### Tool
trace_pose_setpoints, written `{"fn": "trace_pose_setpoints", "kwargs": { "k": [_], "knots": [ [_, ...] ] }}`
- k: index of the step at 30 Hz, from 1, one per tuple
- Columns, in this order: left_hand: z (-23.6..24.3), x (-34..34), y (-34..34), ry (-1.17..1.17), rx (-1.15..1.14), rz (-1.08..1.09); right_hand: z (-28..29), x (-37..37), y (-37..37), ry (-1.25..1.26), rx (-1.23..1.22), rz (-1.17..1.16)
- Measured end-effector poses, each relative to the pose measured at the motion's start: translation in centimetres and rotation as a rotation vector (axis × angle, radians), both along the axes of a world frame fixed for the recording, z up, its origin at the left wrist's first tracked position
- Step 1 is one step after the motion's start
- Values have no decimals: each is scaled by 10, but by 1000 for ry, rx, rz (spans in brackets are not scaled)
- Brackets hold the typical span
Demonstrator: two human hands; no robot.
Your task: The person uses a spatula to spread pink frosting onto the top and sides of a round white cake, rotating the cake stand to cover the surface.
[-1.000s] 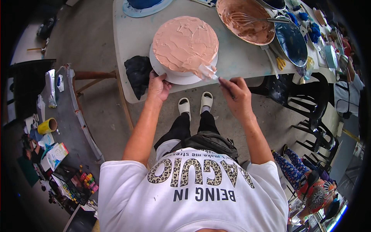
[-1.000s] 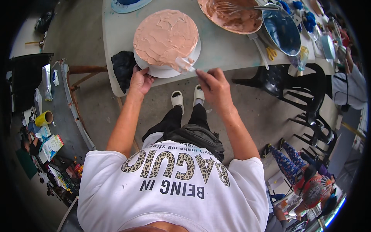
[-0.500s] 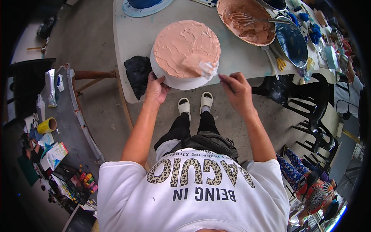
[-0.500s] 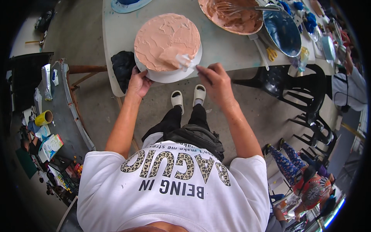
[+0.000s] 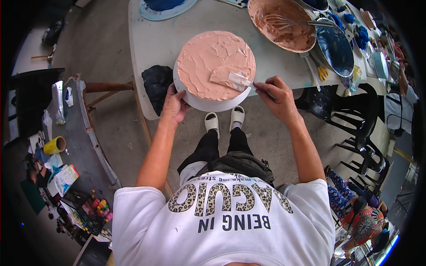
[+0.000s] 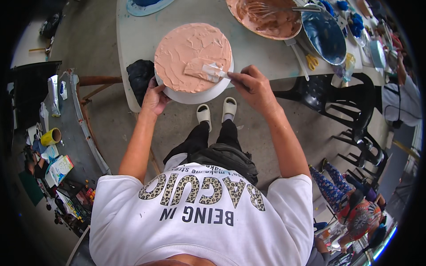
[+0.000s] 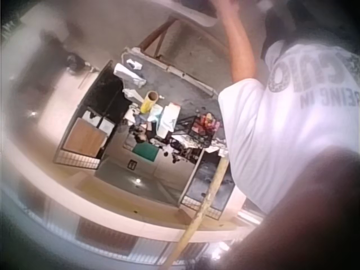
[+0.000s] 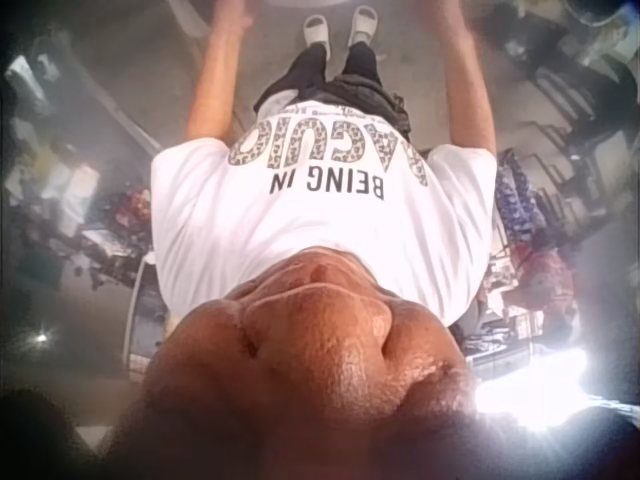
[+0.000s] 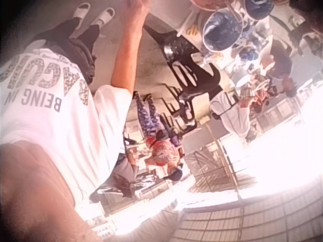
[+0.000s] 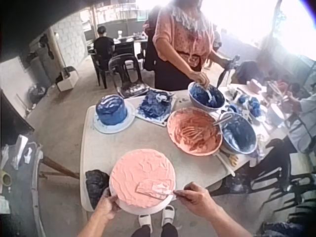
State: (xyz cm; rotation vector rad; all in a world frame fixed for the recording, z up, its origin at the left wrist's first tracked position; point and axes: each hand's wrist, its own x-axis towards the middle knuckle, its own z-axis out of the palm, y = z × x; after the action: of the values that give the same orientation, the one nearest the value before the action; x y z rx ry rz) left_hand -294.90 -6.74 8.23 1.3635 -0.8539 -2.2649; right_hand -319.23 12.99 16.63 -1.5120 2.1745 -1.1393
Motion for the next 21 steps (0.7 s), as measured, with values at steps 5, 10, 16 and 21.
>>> {"fn": "trace_pose_setpoints", "kwargs": {
  "k": [5,10,16,21],
  "knots": [
    [7,1,-9,26,11,-106,-3,-34,7,30,10,66],
    [8,-1,-16,40,-22,-127,-18,-67,-1,4,17,-14],
    [7,-9,-25,18,-52,-178,-8,-59,0,-46,60,24],
    [9,-28,-43,-144,-156,-258,-4,-45,29,-91,130,131]
  ]
}}
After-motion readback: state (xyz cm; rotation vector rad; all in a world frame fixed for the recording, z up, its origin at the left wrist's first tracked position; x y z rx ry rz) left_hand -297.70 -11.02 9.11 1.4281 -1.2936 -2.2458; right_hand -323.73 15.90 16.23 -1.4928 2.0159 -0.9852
